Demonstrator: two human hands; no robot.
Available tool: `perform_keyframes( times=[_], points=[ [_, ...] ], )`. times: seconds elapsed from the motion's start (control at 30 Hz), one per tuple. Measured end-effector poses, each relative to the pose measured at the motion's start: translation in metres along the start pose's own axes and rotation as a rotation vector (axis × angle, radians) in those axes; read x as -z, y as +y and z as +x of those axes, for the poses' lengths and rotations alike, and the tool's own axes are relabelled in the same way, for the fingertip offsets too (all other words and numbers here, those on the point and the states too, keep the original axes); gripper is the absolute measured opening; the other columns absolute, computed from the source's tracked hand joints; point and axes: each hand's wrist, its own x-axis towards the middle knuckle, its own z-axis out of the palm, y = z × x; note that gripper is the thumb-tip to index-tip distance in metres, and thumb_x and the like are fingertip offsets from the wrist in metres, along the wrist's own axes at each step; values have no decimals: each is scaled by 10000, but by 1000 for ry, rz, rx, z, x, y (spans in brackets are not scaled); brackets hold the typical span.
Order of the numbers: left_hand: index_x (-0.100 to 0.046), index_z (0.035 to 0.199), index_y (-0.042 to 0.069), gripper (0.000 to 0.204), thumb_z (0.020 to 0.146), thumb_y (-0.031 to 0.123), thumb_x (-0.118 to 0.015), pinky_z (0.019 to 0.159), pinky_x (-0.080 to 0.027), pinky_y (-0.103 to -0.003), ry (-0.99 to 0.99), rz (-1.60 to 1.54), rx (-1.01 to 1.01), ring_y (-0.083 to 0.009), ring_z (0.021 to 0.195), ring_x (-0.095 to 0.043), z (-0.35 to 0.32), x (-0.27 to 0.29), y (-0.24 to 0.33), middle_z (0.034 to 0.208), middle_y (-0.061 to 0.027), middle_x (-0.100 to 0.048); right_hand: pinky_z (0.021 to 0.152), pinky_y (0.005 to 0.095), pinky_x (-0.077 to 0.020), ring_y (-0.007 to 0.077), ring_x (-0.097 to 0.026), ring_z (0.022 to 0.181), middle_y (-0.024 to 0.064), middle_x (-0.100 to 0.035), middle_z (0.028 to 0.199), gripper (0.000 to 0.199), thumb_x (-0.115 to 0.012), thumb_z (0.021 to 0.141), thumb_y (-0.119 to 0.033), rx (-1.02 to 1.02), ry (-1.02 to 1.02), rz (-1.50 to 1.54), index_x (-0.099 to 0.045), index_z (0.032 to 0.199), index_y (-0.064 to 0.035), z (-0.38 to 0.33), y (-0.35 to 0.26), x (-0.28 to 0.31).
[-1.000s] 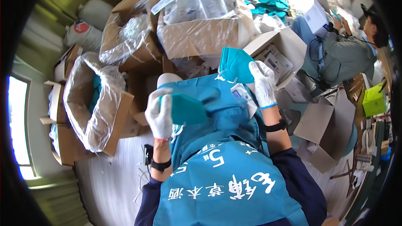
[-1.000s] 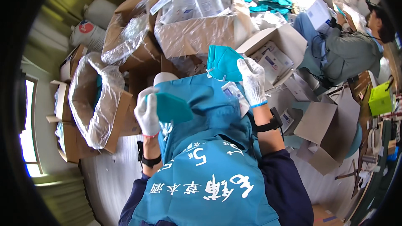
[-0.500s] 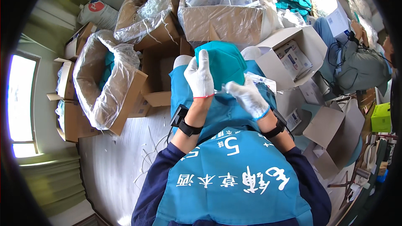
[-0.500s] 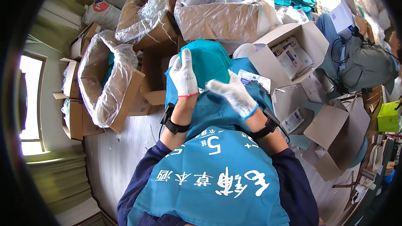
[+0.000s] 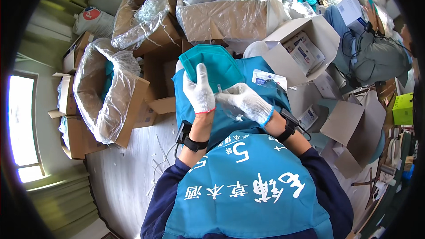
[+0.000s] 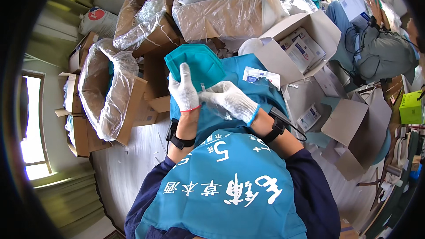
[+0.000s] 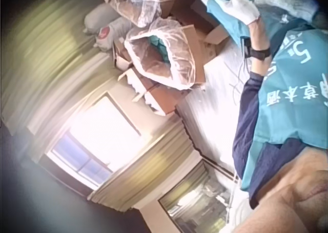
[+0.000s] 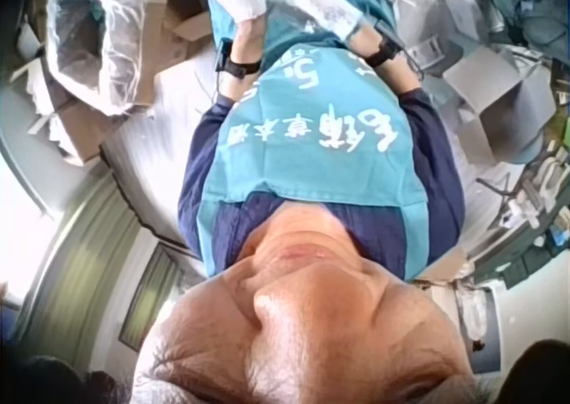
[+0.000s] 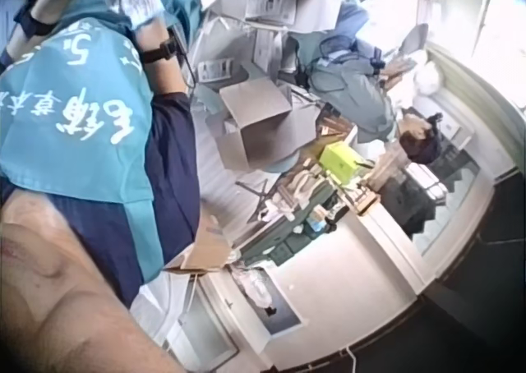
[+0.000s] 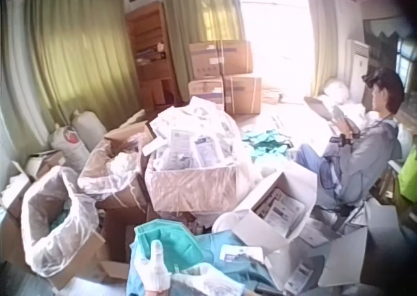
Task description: The person sits on the floor surrounded by cardboard boxes and packs teal face masks into a teal drawstring bag. They repeatedly pick up masks, place them inside the bag, and tie the white drawstrings to close it.
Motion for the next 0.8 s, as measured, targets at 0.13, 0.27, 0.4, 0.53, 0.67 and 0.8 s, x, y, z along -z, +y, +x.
perform_keyframes(
  times=[0.13, 0.27, 0.4, 0.53, 0.67, 0.8],
  points=[
    [-671, 1075, 30, 212, 990, 220, -631, 731, -477, -220, 93, -25, -9, -63, 804, -583, 3, 3, -2, 950, 0, -680, 418, 224, -351, 49, -461, 484, -7, -610, 711, 220, -618, 975, -262, 166, 48, -59, -676, 944, -53, 6, 12, 4],
    [-679, 1079, 22, 216, 976, 211, -652, 743, -468, -216, 127, -9, 46, -57, 833, -583, 4, 8, -8, 969, 3, -681, 408, 238, -328, 54, -403, 471, -18, -538, 690, 244, -550, 1012, -290, 208, -100, 265, -624, 926, -73, 9, 13, 7],
    [-715, 986, 22, 144, 925, 153, -717, 716, -471, -224, -19, 6, 144, -56, 783, -586, -4, -3, -3, 934, 11, -696, 369, 246, -242, 77, -264, 381, -68, -337, 549, 285, -455, 1049, -299, -81, -336, 1125, -547, 844, -123, 20, 1, 14],
    [-713, 945, -6, 168, 954, 159, -684, 677, -467, -240, -118, 88, 31, -48, 745, -559, -29, -14, -22, 811, 23, -674, 349, 251, -247, 85, -308, 371, -67, -308, 496, 338, -435, 1036, -280, 5, -84, 1157, -495, 717, -186, 54, -35, 29],
    [-705, 943, 5, 174, 978, 166, -649, 675, -469, -253, -159, 293, -149, -69, 724, -554, -34, -4, -8, 774, 40, -649, 341, 281, -253, 113, -321, 357, -60, -319, 488, 366, -457, 998, -276, 263, 119, 958, -400, 640, -230, 110, -49, 36],
    [-666, 1059, 6, 238, 999, 232, -620, 667, -464, -257, -110, 237, -334, -112, 669, -545, -25, 14, 1, 797, 22, -628, 317, 288, -271, 129, -343, 333, -50, -372, 486, 318, -477, 1013, -333, 228, 342, 646, -530, 733, -192, 126, -78, 16]
  ],
)
